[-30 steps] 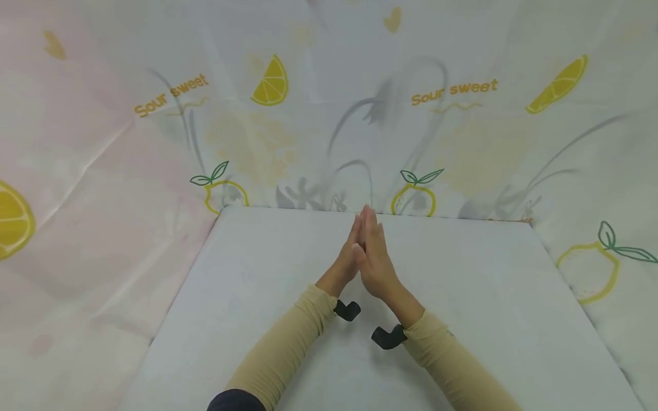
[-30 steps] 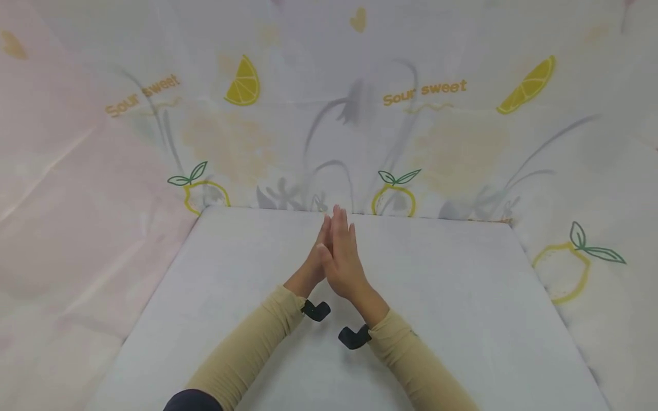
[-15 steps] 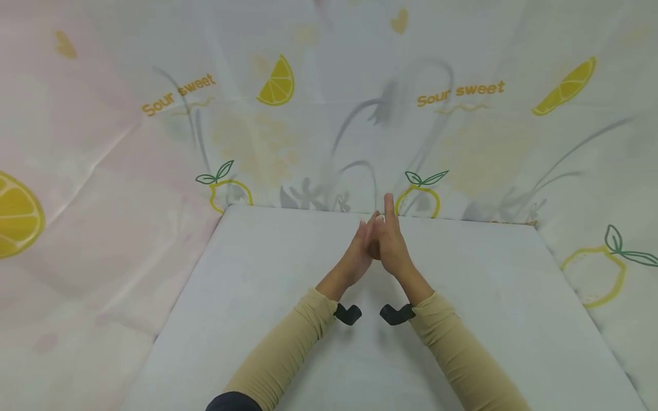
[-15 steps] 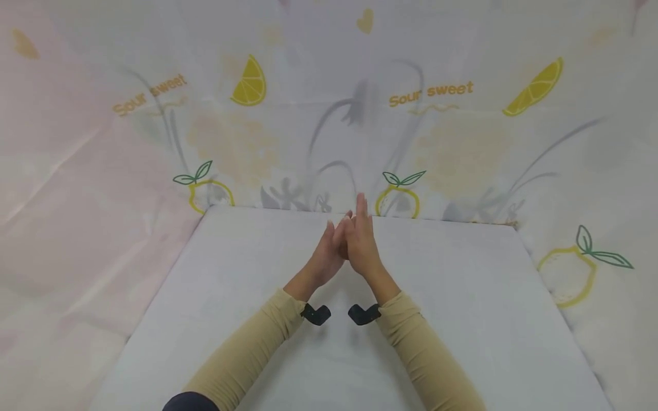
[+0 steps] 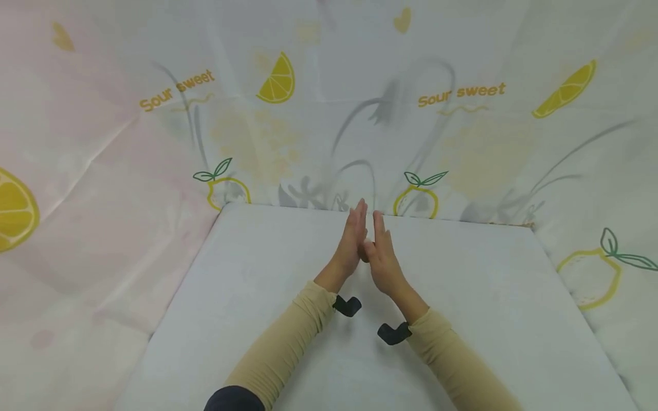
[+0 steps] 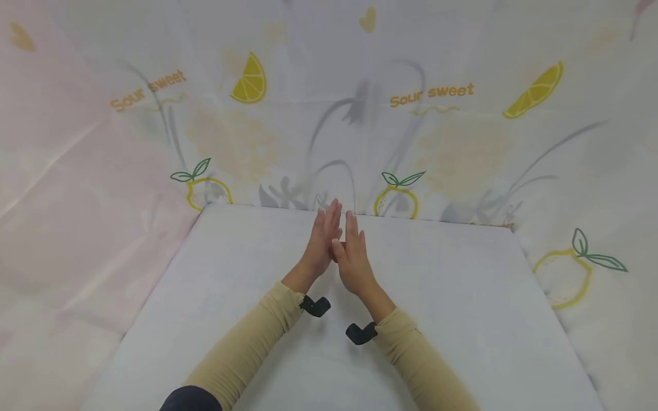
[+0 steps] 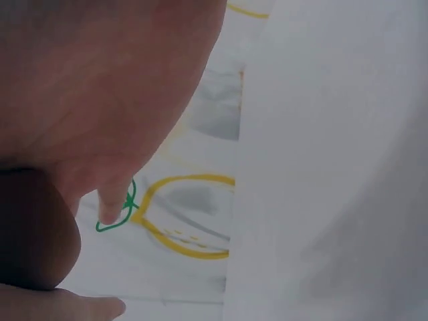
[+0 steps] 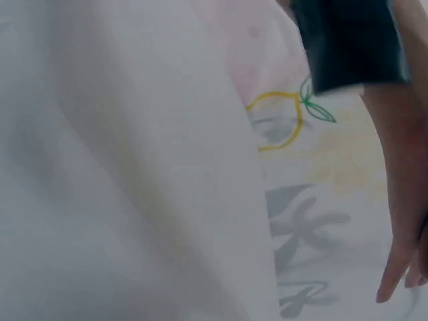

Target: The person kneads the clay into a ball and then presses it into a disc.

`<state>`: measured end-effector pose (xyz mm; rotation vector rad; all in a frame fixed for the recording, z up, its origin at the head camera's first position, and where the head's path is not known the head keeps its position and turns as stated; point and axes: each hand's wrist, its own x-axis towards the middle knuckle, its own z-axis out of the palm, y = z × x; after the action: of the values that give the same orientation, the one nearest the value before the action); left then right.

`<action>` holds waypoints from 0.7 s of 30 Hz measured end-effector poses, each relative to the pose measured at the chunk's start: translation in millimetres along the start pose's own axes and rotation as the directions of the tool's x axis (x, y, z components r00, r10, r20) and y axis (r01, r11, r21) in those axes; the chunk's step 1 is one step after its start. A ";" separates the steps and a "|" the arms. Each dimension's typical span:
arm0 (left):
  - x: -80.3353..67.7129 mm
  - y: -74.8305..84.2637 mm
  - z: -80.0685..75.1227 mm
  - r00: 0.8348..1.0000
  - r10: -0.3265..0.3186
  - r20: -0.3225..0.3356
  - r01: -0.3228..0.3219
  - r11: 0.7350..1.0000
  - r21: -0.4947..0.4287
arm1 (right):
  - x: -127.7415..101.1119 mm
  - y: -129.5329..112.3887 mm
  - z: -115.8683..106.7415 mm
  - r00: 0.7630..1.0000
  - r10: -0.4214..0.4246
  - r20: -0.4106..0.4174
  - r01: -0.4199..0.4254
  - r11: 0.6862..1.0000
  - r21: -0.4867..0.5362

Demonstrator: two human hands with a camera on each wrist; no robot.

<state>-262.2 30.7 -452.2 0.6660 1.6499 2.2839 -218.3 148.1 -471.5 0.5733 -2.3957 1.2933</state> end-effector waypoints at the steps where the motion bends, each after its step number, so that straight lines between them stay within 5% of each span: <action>1: 0.9 0.3 -0.1 1.000 -0.003 -0.020 0.003 1.000 0.011 | -2.4 -2.1 2.4 1.000 -0.022 -0.001 0.022 1.000 0.000; 10: 0.3 -7.7 2.0 0.993 -0.094 -0.076 0.099 0.993 0.065 | -4.2 -19.6 7.7 0.984 -0.170 -0.046 0.168 0.985 -0.030; 18: -3.5 -19.6 8.3 0.994 -0.012 0.104 -0.001 0.992 0.125 | 13.1 -18.5 -4.7 0.987 -0.127 -0.093 0.126 0.992 -0.014; 21: -5.0 -21.6 9.5 0.988 -0.036 0.153 0.019 0.994 0.108 | 20.0 -12.1 -11.6 0.989 -0.096 -0.116 0.096 0.995 -0.012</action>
<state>-254.5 43.5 -471.3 0.8171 1.7049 2.0788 -227.9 148.2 -447.3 0.5869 -2.2484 1.2430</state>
